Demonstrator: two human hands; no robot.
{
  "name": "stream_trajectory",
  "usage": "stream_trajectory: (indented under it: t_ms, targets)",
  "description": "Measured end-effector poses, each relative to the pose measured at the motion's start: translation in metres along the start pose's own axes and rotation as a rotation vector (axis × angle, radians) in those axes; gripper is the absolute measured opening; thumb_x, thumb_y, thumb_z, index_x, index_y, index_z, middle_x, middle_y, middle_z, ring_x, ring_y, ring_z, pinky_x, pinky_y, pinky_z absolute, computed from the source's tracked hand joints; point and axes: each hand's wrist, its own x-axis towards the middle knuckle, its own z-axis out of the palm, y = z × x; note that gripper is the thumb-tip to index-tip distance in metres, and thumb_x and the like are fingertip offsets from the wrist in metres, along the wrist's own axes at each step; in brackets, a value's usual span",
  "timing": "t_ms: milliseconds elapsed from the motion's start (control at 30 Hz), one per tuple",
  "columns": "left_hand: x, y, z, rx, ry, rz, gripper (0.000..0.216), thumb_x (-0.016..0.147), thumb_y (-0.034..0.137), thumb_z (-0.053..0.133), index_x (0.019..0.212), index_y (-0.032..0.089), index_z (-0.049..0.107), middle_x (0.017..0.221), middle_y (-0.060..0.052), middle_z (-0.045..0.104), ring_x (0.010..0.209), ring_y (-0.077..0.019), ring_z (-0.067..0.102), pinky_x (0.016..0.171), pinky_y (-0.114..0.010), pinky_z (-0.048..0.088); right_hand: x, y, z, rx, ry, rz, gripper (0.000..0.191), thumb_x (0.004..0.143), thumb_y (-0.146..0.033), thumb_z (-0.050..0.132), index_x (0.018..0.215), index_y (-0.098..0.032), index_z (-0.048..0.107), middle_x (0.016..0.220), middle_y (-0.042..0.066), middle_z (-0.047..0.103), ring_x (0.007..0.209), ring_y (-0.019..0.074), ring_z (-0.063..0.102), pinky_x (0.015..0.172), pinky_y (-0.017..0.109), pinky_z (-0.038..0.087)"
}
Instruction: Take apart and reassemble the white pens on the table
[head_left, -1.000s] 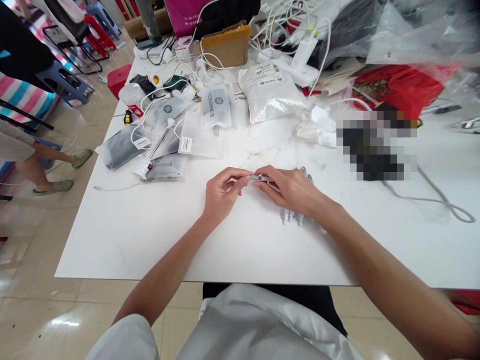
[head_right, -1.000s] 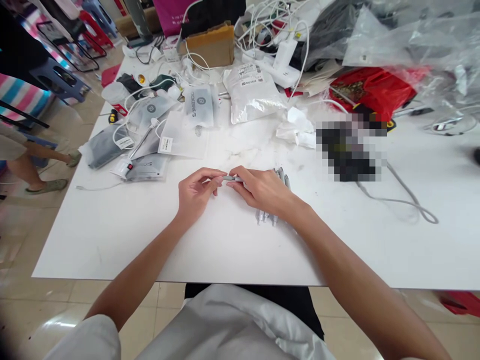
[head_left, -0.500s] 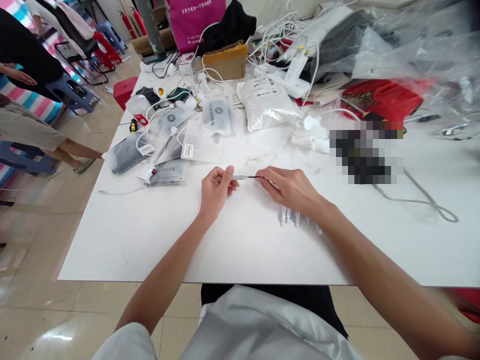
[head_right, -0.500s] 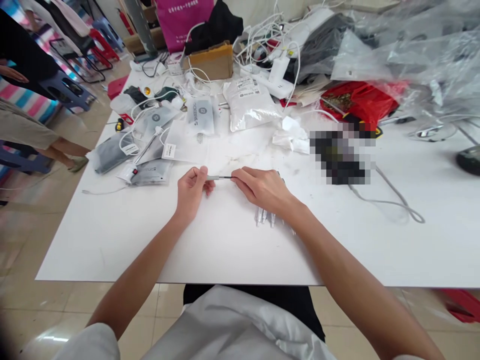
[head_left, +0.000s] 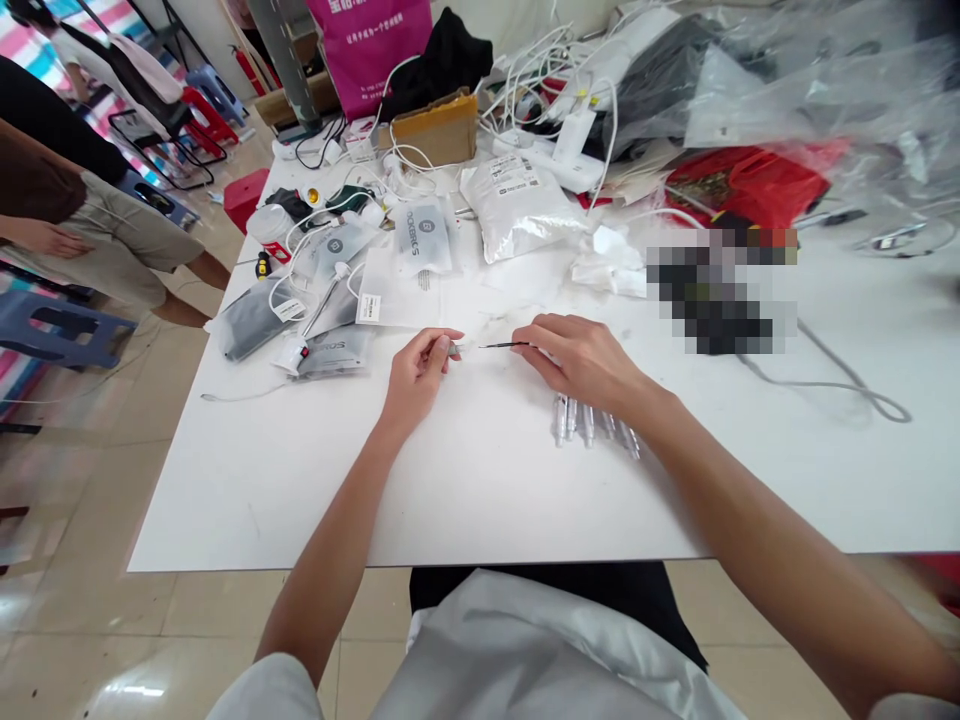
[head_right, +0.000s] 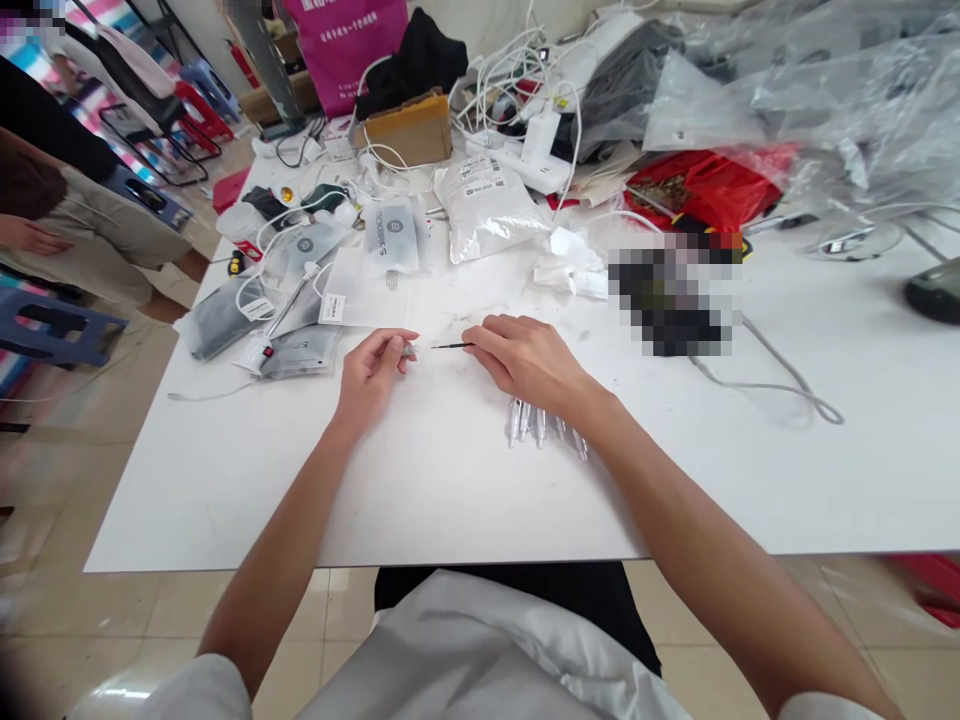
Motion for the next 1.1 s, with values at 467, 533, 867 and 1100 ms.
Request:
stream_trajectory:
  t_ms: [467,533,867,1100]
  targets:
    - [0.001,0.004,0.003,-0.004,0.088,0.067,0.026,0.092,0.046,0.079,0.100,0.022,0.079,0.099,-0.006,0.076,0.081,-0.0150,0.067,0.077,-0.028,0.055,-0.001,-0.007,0.004,0.070,-0.005,0.036,0.029,0.112,-0.036,0.039,0.112,-0.022,0.064,0.097,0.007,0.073,0.078,0.0188,0.064,0.066,0.032,0.039]
    - [0.000,0.005,0.003,0.003,0.088,0.075,0.023,0.093,0.044,0.078,0.100,0.022,0.079,0.099,-0.006,0.076,0.085,-0.0160,0.069,0.078,-0.028,0.056,-0.002,-0.007,0.004,0.068,-0.006,0.042,0.029,0.112,-0.035,0.039,0.112,-0.022,0.064,0.098,0.007,0.074,0.079,0.0187,0.064,0.066,0.032,0.039]
    - [-0.002,0.011,0.005,0.025,0.026,0.151,0.015,0.095,0.037,0.076,0.097,0.024,0.081,0.102,-0.006,0.075,0.097,-0.0191,0.070,0.087,-0.032,0.056,-0.002,-0.009,0.005,0.087,-0.022,0.058,0.027,0.112,-0.035,0.040,0.113,-0.021,0.063,0.101,0.007,0.075,0.079,0.0186,0.066,0.064,0.031,0.038]
    - [-0.006,0.015,0.009,-0.174,0.065,0.135,0.031,0.086,0.031,0.087,0.112,0.022,0.074,0.108,-0.007,0.079,0.103,-0.0204,0.074,0.094,-0.034,0.058,-0.003,-0.022,0.012,0.260,-0.007,0.113,0.022,0.111,-0.035,0.045,0.118,-0.022,0.062,0.095,0.005,0.073,0.064,0.0148,0.056,0.062,0.029,0.038]
